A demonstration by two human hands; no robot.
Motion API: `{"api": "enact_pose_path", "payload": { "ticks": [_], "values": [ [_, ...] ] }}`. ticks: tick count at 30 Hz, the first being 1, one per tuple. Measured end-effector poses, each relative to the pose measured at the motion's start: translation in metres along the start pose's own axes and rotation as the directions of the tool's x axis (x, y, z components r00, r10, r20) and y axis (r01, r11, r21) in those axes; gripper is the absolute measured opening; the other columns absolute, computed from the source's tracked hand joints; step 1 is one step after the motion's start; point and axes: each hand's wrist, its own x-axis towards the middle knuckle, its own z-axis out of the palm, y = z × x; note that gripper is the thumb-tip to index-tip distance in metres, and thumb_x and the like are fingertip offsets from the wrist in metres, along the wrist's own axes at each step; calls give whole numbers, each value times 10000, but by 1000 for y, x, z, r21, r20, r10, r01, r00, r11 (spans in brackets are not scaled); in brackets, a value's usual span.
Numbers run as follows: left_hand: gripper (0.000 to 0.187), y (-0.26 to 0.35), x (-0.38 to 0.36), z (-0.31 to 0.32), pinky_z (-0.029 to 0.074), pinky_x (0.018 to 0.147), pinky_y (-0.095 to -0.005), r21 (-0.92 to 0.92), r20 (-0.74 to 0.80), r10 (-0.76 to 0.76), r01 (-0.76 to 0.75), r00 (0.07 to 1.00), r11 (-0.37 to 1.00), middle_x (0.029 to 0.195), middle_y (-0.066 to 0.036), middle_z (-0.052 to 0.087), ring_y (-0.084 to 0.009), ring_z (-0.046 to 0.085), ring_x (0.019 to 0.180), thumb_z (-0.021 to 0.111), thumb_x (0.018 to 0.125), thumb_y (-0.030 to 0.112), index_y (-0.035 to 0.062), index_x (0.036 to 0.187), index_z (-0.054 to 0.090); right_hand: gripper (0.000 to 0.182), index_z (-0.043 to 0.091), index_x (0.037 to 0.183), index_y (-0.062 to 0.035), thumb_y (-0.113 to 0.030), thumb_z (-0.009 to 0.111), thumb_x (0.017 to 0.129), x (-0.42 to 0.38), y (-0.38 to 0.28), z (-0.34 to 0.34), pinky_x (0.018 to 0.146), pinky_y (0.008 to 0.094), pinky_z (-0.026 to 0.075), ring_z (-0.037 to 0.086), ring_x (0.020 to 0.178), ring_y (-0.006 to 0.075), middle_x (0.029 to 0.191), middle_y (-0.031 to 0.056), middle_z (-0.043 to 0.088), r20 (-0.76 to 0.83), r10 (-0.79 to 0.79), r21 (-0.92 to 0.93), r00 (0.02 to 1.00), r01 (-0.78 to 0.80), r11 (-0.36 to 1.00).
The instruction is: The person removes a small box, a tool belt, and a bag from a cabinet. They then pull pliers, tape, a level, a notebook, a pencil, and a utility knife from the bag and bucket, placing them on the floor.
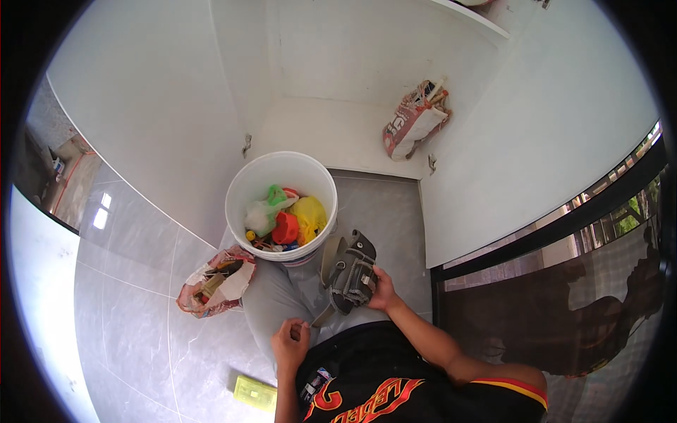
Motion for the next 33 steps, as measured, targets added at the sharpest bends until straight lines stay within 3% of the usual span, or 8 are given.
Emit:
{"api": "enact_pose_path", "payload": {
  "ticks": [18, 20, 28, 33],
  "values": [
    [118, -1, 4, 8, 430, 480, -253, 37, 1, 20, -20, 1000, 999, 580, -53, 590, -129, 548, 482, 672, 764, 135, 41, 796, 608, 478, 530, 1204, -97, -413, 497, 848, 2, -5, -5, 975, 489, 379, 532, 1094, 297, 1179, 110, 570, -15, -6, -21, 1000, 6, 1000],
    [146, -14, -4, 5, 446, 481, -267, 87, -7, 16, -16, 1000, 996, 591, -56, 603, -150, 576, 492, 685, 760, 174, 59, 809, 609, 495, 522, 1218, -93, -422, 489, 849, 3, 0, -5, 989, 489, 367, 520, 1115, 297, 1200, 111, 560, -92, -42, -91, 995, 33, 995],
    [165, -9, -3, -1, 452, 474, -271, 40, 29, -19, 18, 999, 999, 581, -55, 596, -154, 588, 490, 685, 760, 186, 59, 825, 603, 507, 508, 1241, -91, -426, 470, 863, 1, 1, 1, 1003, 478, 353, 504, 1139, 294, 1229, 104, 546, -112, -20, -12, 994, 19, 1000],
    [169, -5, -2, -2, 452, 474, -273, 68, 32, -8, 5, 999, 998, 585, -49, 602, -154, 591, 490, 678, 765, 191, 58, 833, 599, 505, 478, 1266, -87, -403, 451, 872, 1, 1, 2, 1014, 462, 342, 485, 1161, 285, 1253, 103, 525, -57, -31, -32, 998, 30, 999]
  ]
}}
